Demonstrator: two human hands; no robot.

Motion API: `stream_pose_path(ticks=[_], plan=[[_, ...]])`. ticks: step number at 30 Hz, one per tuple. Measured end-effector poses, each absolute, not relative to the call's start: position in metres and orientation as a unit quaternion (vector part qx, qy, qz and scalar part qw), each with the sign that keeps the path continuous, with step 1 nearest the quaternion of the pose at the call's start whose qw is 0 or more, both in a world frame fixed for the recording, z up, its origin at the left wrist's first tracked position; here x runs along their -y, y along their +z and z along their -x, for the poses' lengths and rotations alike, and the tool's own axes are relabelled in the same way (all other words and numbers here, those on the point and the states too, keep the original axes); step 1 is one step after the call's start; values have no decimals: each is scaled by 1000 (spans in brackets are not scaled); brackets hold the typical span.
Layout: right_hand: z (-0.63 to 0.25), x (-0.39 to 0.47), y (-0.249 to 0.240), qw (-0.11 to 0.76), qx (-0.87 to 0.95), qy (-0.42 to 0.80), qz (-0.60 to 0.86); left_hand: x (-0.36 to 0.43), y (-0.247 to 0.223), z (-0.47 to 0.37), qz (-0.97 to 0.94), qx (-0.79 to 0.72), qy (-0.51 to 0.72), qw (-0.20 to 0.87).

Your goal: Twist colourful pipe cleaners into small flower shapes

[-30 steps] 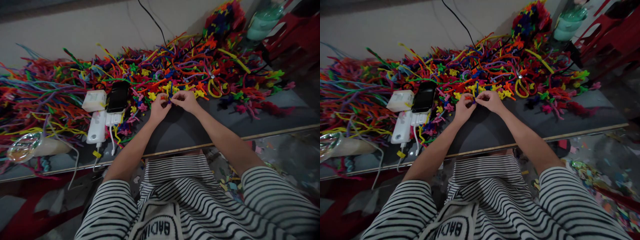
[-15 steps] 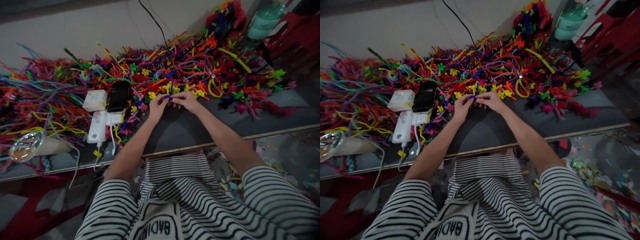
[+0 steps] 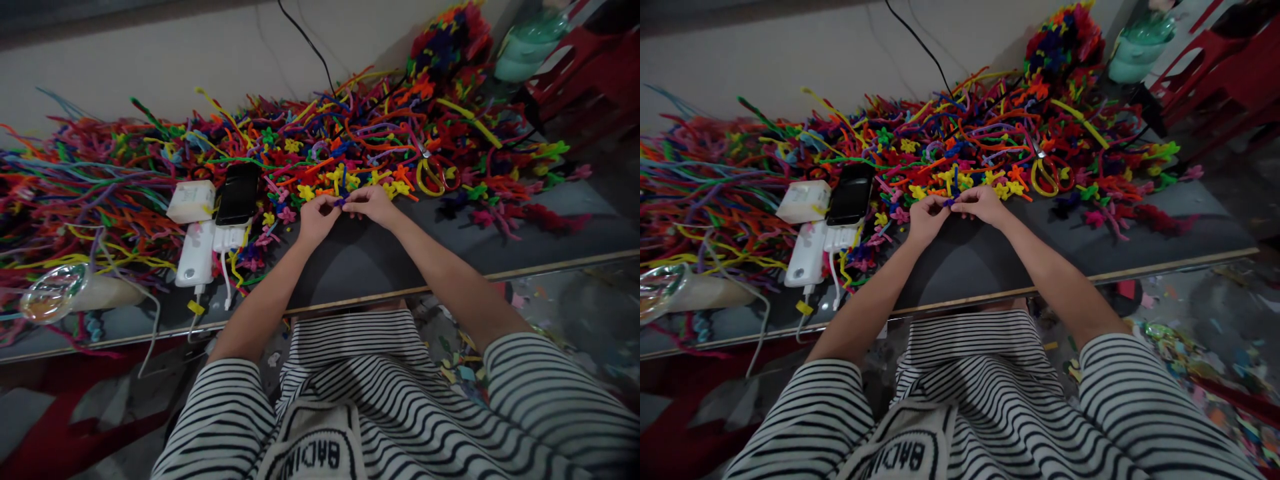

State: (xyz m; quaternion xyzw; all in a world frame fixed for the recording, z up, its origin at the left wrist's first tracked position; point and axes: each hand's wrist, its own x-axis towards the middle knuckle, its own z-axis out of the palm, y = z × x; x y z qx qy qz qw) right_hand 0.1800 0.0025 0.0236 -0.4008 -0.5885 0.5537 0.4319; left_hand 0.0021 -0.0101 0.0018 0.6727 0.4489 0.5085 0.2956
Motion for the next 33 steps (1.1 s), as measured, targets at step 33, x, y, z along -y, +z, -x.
stream_pose_path(ticks=[33], plan=[[-183, 2, 14, 465, 779, 201, 369, 4, 0, -4, -596, -455, 535, 389]])
